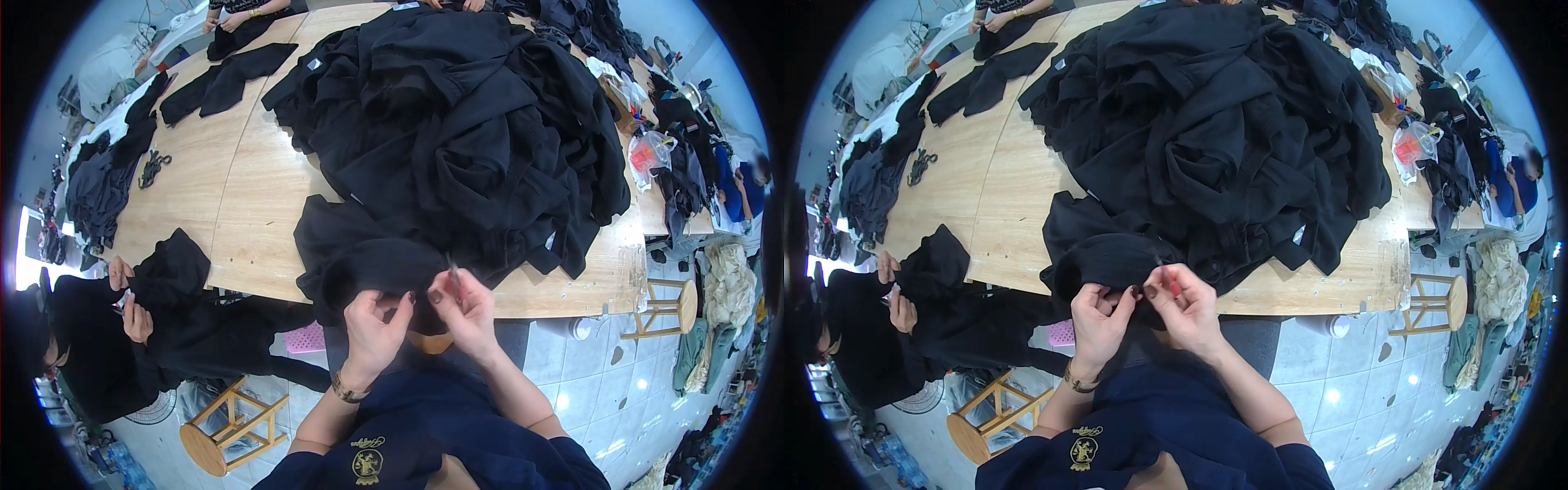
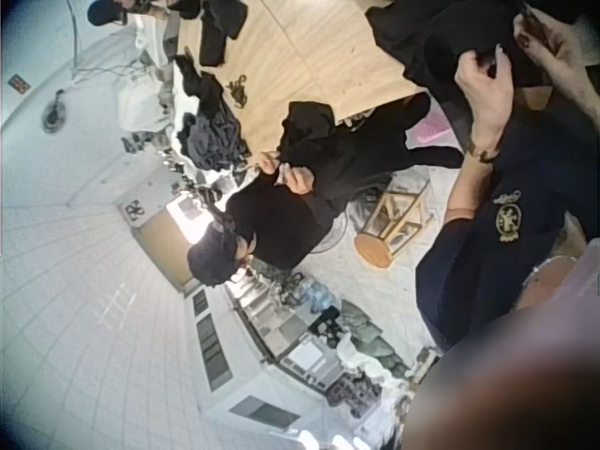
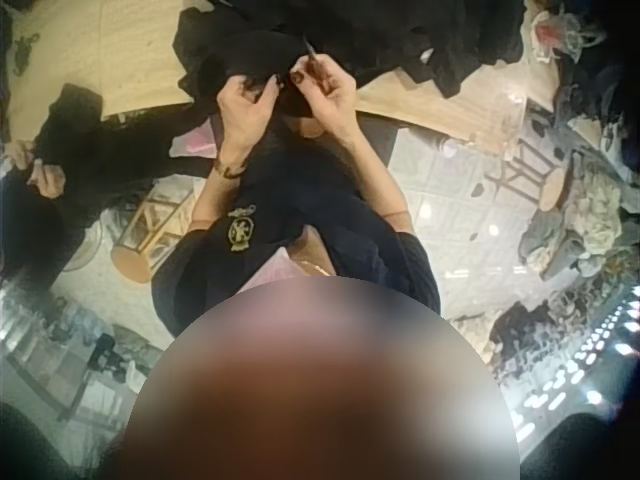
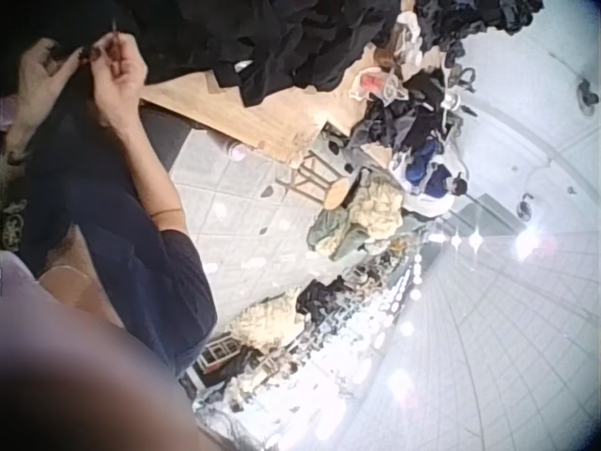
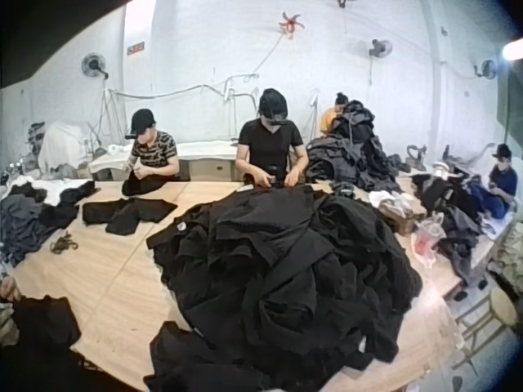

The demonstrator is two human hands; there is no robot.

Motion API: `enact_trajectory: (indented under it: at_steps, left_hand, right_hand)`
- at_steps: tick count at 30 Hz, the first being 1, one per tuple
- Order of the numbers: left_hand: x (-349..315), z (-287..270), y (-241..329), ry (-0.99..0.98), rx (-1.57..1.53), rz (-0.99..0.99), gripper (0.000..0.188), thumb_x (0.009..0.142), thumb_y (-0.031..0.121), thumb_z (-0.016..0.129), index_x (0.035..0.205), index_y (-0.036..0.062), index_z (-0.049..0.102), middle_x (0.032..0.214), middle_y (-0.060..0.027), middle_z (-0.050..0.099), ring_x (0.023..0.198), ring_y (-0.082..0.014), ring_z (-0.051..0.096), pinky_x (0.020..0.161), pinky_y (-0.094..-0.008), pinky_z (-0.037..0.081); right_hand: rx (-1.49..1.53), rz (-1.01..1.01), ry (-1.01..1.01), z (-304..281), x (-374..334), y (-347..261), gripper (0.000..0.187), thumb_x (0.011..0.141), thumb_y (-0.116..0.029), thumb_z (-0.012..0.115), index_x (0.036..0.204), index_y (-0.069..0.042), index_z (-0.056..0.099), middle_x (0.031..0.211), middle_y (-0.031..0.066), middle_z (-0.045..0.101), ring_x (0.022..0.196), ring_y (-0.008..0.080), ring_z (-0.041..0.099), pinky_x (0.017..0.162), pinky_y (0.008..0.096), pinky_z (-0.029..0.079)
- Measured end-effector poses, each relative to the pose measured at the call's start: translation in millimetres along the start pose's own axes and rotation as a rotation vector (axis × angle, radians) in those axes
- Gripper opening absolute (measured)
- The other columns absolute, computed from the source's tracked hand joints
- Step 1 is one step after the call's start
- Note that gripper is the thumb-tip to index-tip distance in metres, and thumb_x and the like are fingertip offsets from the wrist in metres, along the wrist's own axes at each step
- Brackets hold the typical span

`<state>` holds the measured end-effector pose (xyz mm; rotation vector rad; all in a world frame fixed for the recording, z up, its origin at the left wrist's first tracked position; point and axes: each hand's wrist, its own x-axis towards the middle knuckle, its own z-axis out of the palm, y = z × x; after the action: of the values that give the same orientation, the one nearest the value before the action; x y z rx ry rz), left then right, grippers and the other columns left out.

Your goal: Using small scissors or snippers to trim loose threads and excess fabric from black garments on a production workbench.

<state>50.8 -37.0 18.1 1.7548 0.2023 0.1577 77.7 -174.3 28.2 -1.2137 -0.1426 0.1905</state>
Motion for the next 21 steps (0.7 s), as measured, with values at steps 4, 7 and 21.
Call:
enact_trajectory:
  at_steps: [4,7,21]
  left_hand:
    - [3.7,1.0,0.3,-0.019,-0.432,-0.066,0.02,0.082,-0.006,0.06,0.101,-0.009,0.056,0.096,-0.0131,0.064,0.083,-0.0154,0.064,0.075,-0.0245,0.051]
    - [3.1,0.8,-2.1,-0.039,-0.426,-0.067,0.023,0.082,-0.006,0.059,0.105,-0.0092,0.055,0.099,-0.0133,0.063,0.086,-0.0158,0.063,0.077,-0.0244,0.051]
    - [10.9,-9.8,-1.0,-0.118,-0.919,-0.207,0.02,0.086,-0.003,0.055,0.106,-0.0018,0.054,0.097,-0.01,0.061,0.088,-0.0166,0.062,0.078,-0.0344,0.056]
  right_hand:
    - [-0.159,-0.011,0.097,-15.3,3.2,16.2,0.006,0.09,-0.004,0.055,0.095,0.0,0.055,0.079,-0.0039,0.053,0.069,-0.0001,0.044,0.058,0.0144,0.034]
    - [-0.319,-0.061,0.075,-14.4,1.7,20.2,0.011,0.086,0.002,0.057,0.098,0.002,0.056,0.084,-0.0007,0.057,0.077,0.0014,0.051,0.065,0.0154,0.04]
    - [-0.562,-0.219,0.066,-31.5,5.8,10.4,0.019,0.083,-0.02,0.064,0.08,-0.004,0.056,0.062,0.0004,0.05,0.057,0.0097,0.046,0.054,0.0237,0.034]
